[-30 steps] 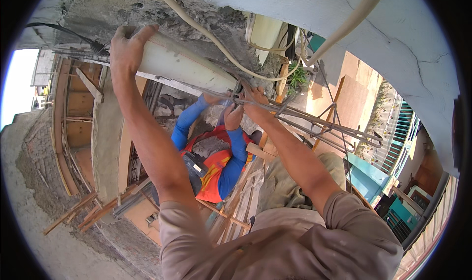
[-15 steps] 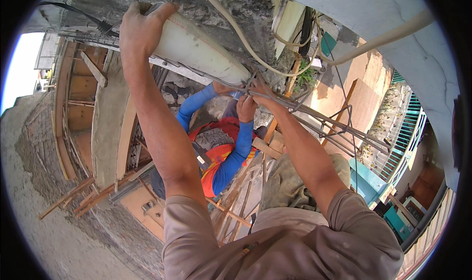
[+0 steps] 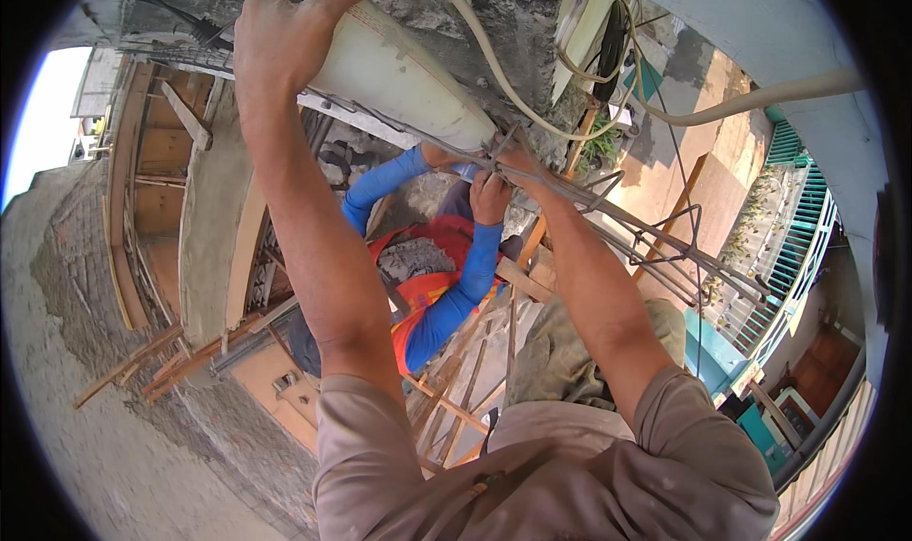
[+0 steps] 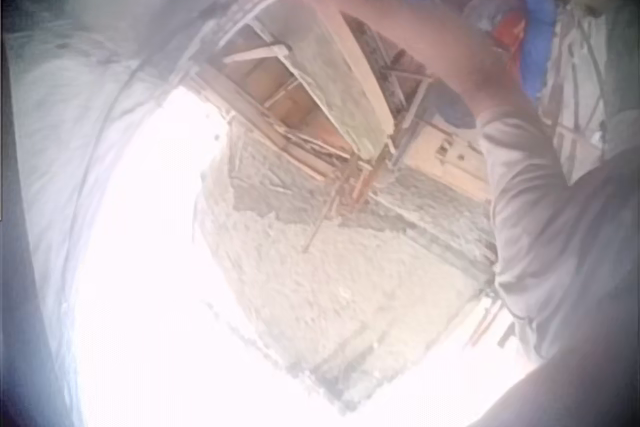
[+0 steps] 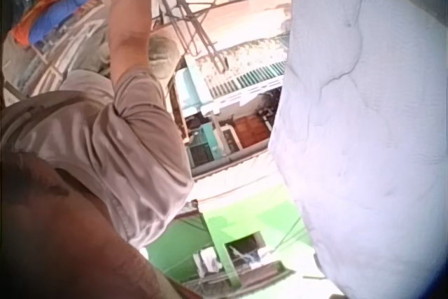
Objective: The person positions a white PVC pipe against a wall and ceiling, then uses a hammer to tap it into place. A coworker assists by holding the pipe steady while the person continues to secure it.
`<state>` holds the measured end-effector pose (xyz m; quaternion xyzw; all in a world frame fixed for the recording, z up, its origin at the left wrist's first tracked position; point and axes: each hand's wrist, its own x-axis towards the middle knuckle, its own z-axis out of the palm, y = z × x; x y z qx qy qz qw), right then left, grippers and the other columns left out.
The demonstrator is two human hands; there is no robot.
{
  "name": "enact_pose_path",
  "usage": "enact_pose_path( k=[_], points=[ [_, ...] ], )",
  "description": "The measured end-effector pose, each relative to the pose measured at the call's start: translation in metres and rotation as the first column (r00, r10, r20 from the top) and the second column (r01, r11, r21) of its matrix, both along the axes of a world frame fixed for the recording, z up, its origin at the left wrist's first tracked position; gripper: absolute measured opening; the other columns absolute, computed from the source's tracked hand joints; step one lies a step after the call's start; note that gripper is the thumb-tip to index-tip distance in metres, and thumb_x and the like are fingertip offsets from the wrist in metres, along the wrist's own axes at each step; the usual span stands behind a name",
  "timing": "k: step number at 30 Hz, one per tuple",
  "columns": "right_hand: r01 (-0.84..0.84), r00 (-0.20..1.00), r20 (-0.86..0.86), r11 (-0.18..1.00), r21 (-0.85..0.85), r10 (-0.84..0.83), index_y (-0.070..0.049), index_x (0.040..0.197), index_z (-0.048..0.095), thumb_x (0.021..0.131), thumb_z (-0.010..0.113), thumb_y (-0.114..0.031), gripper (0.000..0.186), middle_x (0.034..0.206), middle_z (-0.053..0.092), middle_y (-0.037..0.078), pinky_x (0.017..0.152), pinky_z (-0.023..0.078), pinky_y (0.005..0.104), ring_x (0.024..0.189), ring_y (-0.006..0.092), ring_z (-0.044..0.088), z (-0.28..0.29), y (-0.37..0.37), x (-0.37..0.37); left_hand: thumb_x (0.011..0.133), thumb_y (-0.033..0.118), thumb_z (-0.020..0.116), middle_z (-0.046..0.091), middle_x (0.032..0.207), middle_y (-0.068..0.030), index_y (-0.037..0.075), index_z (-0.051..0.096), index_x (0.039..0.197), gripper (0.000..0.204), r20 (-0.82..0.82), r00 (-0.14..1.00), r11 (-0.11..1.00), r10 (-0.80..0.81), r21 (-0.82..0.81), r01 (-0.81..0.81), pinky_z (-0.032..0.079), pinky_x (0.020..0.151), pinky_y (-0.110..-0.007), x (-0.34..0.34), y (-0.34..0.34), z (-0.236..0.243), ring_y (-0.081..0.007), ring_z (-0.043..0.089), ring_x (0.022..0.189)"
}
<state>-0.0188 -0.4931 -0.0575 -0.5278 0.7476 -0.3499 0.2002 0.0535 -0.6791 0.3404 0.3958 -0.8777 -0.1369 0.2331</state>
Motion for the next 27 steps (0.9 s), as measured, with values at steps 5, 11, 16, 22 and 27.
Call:
enact_pose_path(
  k=[5, 11, 16, 22, 27],
  points=[
    [0.083, 0.905, 0.423, 0.995, -0.055, -0.052, -0.008, 0.13, 0.065, 0.095, 0.057, -0.015, 0.037, 0.137, 0.062, 0.019, 0.121, 0.032, 0.0501, 0.13, 0.0373, 0.056, 0.012, 0.012, -0.001, 0.071, 0.041, 0.08, 0.074, 0.102, -0.0246, -0.006, 0.071, 0.111, 0.063, -0.027, 0.999, 0.999, 0.031, -0.012, -0.031, 0.054, 0.088, -0.042, -0.017, 0.02, 0.006, -0.0348, 0.072, 0.099],
    [0.054, 0.763, 0.601, 0.951, 0.305, -0.236, -0.02, 0.152, 0.049, 0.105, 0.05, -0.03, 0.048, 0.128, 0.065, 0.01, 0.092, 0.053, 0.0469, 0.116, 0.0268, 0.061, 0.029, 0.009, -0.007, 0.071, 0.042, 0.079, 0.07, 0.107, -0.0351, -0.011, 0.069, 0.107, 0.065, 0.008, 0.998, 0.996, 0.061, -0.063, -0.061, 0.054, 0.095, -0.046, -0.022, 0.035, 0.015, -0.0453, 0.068, 0.106],
    [0.037, 0.586, 0.725, 0.906, 0.422, -0.362, -0.021, 0.153, 0.045, 0.106, 0.048, -0.035, 0.049, 0.115, 0.067, 0.009, 0.063, 0.054, 0.0371, 0.096, 0.0214, 0.066, 0.043, 0.004, -0.01, 0.075, 0.044, 0.073, 0.071, 0.112, -0.0336, -0.01, 0.07, 0.109, 0.064, 0.031, 0.998, 0.998, 0.054, 0.008, -0.055, 0.055, 0.096, -0.047, -0.013, 0.035, 0.02, -0.0443, 0.069, 0.109],
    [-0.05, 0.536, 0.725, 0.84, 0.54, -0.433, -0.027, 0.149, 0.049, 0.106, 0.049, -0.039, 0.045, 0.129, 0.059, 0.007, 0.08, 0.05, 0.0489, 0.112, 0.0238, 0.059, 0.012, 0.0, -0.02, 0.076, 0.032, 0.067, 0.072, 0.108, -0.0318, -0.007, 0.076, 0.101, 0.047, -0.116, 0.993, 0.998, -0.021, -0.055, 0.015, 0.058, 0.093, -0.046, 0.001, 0.037, 0.01, -0.0422, 0.072, 0.106],
    [-0.042, 0.506, 0.749, 0.855, 0.517, -0.428, -0.027, 0.152, 0.048, 0.104, 0.052, -0.042, 0.05, 0.14, 0.056, 0.006, 0.085, 0.048, 0.0556, 0.121, 0.0269, 0.057, -0.018, 0.0, -0.033, 0.076, 0.025, 0.065, 0.073, 0.109, -0.0287, -0.004, 0.078, 0.1, 0.04, -0.137, 0.986, 0.996, -0.091, -0.004, 0.091, 0.058, 0.093, -0.045, -0.002, 0.027, 0.012, -0.0397, 0.072, 0.107]
  ],
)
